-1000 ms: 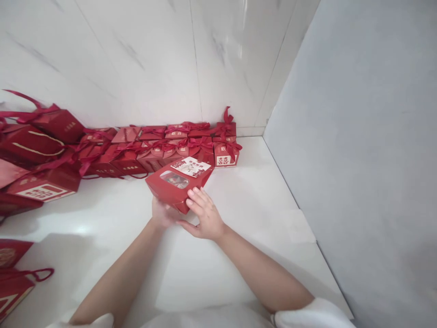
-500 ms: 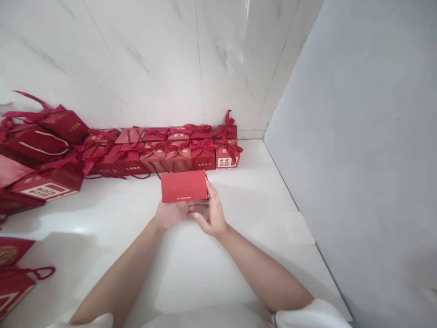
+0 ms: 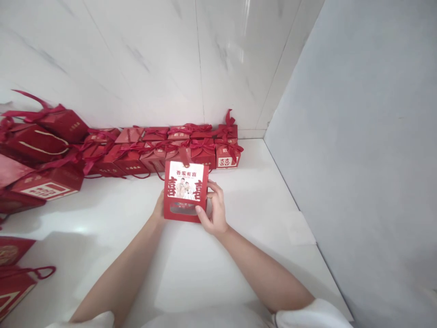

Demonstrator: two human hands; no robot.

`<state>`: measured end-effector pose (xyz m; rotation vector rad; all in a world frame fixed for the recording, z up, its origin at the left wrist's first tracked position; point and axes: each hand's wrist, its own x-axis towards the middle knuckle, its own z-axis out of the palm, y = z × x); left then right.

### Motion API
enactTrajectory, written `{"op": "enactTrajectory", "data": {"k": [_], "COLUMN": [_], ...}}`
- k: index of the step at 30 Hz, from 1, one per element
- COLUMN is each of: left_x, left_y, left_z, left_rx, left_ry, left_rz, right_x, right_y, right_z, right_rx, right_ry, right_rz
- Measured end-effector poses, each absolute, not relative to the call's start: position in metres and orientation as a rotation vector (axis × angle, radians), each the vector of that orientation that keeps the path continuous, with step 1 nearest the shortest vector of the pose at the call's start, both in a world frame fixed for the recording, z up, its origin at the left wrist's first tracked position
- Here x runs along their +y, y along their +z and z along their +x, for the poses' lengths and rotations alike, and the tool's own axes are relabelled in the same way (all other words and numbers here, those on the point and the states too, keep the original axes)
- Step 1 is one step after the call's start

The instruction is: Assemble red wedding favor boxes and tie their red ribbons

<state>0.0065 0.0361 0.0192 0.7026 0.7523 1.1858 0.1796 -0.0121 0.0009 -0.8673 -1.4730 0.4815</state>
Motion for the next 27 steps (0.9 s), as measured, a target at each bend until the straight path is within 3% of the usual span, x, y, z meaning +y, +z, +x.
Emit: {"op": "enactTrajectory", "data": {"k": [17, 27], "left_x": [0.037, 0.031], "left_y": [0.004, -0.022], "left_z": [0.016, 0.017], "left_rx": [0.88, 0.954], "left_ry": [1.282, 1.528], "left_rz": [0.682, 1.27], "right_x": [-0.009, -0.004], "right_y": [0.008, -0.006], "right_z": [0.176, 0.172], "right_rx": [-1.467, -1.359], "right_ry": [0.575, 0.662], "right_rz": [-1.057, -0.988]}}
